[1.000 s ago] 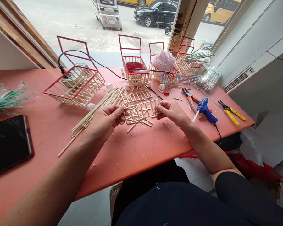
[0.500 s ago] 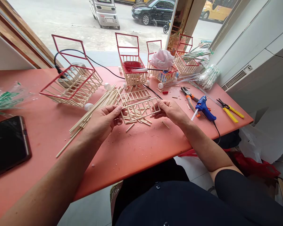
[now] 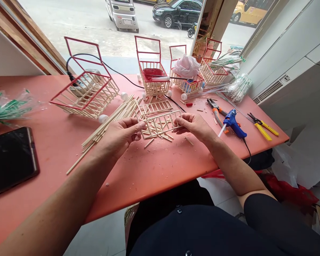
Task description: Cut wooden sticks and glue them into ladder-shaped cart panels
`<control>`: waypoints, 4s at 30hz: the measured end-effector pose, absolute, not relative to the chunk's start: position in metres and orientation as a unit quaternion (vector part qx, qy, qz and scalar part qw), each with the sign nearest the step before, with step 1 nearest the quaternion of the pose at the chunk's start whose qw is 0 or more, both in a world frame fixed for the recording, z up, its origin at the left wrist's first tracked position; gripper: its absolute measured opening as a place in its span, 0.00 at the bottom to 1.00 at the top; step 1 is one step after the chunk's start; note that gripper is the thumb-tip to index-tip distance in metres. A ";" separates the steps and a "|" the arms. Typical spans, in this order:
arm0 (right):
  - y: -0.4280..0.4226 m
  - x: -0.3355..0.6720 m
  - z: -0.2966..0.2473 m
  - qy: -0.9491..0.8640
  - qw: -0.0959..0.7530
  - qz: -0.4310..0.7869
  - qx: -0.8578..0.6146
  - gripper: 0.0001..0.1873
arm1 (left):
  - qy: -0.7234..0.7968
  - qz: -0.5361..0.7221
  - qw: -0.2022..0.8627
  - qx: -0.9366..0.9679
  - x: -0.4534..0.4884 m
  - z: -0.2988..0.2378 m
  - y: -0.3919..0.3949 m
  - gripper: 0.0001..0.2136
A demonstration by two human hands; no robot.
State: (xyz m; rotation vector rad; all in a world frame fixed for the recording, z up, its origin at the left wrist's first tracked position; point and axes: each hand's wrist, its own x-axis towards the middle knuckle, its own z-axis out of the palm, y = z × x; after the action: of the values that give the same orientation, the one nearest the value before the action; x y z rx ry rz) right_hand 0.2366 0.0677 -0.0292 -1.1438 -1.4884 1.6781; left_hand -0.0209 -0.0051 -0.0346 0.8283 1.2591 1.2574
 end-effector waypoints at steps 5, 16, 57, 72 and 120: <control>0.067 0.235 -0.029 -0.565 0.316 0.630 -0.430 0.22 | 0.540 0.517 0.562 0.354 -0.020 -0.034 -0.007 0.23; 0.067 0.233 -0.030 -0.570 0.322 0.633 -0.414 0.30 | 0.544 0.511 0.558 0.362 -0.017 -0.034 -0.007 0.26; 0.068 0.233 -0.029 -0.554 0.358 0.642 -0.390 0.36 | 0.537 0.641 0.480 0.265 -0.021 -0.024 -0.001 0.20; 0.067 0.235 -0.029 -0.574 0.332 0.624 -0.413 0.29 | 0.558 0.625 0.459 0.295 -0.026 -0.023 -0.001 0.17; 0.066 0.234 -0.030 -0.554 0.319 0.639 -0.427 0.19 | 0.563 0.538 0.481 0.402 -0.027 -0.032 -0.003 0.12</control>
State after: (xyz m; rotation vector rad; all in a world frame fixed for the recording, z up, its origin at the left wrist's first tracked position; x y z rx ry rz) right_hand 0.2338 0.0662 -0.0303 -1.1225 -1.4567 1.6812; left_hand -0.0272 -0.0032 -0.0325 0.9802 1.3736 1.3130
